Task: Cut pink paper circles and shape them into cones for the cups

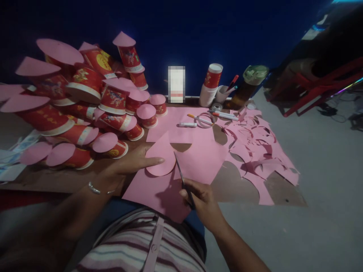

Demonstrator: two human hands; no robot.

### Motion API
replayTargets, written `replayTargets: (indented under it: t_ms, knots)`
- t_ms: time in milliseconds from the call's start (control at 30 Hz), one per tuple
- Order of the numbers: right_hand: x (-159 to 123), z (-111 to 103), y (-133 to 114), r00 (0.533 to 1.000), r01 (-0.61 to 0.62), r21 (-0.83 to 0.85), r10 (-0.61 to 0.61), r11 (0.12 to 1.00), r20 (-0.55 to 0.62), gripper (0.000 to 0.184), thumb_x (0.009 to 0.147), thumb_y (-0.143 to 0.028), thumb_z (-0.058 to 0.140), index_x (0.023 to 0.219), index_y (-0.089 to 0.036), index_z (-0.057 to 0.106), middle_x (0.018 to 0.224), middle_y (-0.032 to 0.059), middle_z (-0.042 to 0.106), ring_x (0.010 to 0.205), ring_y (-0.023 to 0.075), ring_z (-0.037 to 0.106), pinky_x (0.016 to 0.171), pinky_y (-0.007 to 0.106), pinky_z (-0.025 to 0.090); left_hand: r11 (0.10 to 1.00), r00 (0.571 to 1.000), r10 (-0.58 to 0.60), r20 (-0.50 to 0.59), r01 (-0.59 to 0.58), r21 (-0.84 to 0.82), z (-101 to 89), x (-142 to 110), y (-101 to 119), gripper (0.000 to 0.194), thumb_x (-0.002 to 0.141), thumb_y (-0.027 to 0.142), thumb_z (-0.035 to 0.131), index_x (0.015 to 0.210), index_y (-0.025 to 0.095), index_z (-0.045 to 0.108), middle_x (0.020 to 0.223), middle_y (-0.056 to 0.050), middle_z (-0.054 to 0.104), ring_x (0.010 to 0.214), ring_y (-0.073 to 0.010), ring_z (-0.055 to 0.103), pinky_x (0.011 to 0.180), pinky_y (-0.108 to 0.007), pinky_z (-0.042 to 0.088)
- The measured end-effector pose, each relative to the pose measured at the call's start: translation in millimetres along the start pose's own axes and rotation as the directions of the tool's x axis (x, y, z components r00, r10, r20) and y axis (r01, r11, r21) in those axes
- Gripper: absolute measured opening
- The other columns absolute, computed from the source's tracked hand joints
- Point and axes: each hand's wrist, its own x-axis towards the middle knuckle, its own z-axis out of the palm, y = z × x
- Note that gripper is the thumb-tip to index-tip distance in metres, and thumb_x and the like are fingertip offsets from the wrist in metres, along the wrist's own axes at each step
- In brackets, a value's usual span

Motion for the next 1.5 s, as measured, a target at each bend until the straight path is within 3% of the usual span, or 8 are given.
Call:
replayTargets:
  t_ms: [267,533,867,1133,1500]
  knots:
    - [-2.8,1.3,2.0,0.999,-0.012,0.026,0.013,1.000,-0.046,0.035,0.082,-0.045,0.074,0.100,-0.015,0.074,0.056,-0.0045,0.045,0.049,0.0080,0.035,0.044,0.021,0.030,0.995,1.000,0.010,-0.001,-0.010,-0.098,1.0,2.7,-4.7,0.042,0.079,0.041,0.071,0.110,0.012,0.071,0.102,-0.007,0.075,0.099,-0.0262,0.067,0.087,-0.035,0.052]
    - [-0.9,3.4,0.2,1.000,-0.022,0.018,0.022,1.000,-0.010,0.031,0.083,-0.046,0.072,0.095,-0.017,0.074,0.062,-0.0039,0.044,0.053,0.0084,0.036,0.047,0.021,0.031,0.995,0.994,0.076,0.083,-0.070,-0.076,-3.0,2.2,-2.8,0.042,0.081,0.038,0.070,0.116,0.015,0.070,0.107,-0.007,0.074,0.104,-0.0271,0.066,0.092,-0.038,0.051]
    - [-2.8,4.0,2.7,0.998,-0.022,0.006,0.022,1.000,-0.064,0.039,0.081,-0.047,0.074,0.103,-0.016,0.075,0.055,-0.0040,0.047,0.049,0.0090,0.038,0.045,0.022,0.034,0.988,0.997,0.030,0.077,-0.018,-0.151,-0.1,2.1,-1.3,0.043,0.079,0.039,0.072,0.113,0.014,0.071,0.105,-0.008,0.075,0.100,-0.0257,0.067,0.089,-0.036,0.051]
    - [-2.6,1.9,7.3,0.997,-0.009,0.023,0.010,1.000,-0.076,0.038,0.081,-0.047,0.074,0.104,-0.016,0.075,0.055,-0.0043,0.046,0.047,0.0083,0.036,0.043,0.021,0.033,0.973,0.997,-0.067,-0.031,0.059,-0.224,4.9,4.3,-8.8,0.044,0.078,0.044,0.073,0.108,0.012,0.073,0.099,-0.008,0.075,0.091,-0.0240,0.068,0.082,-0.033,0.053]
    - [-0.6,5.4,3.1,0.997,-0.009,0.005,0.010,1.000,-0.072,0.041,0.081,-0.048,0.073,0.105,-0.016,0.075,0.058,-0.0027,0.048,0.051,0.0096,0.038,0.045,0.022,0.034,0.975,0.999,-0.016,0.038,0.024,-0.223,1.6,5.7,-11.1,0.043,0.078,0.040,0.073,0.113,0.015,0.071,0.103,-0.008,0.075,0.098,-0.0261,0.067,0.087,-0.037,0.053]
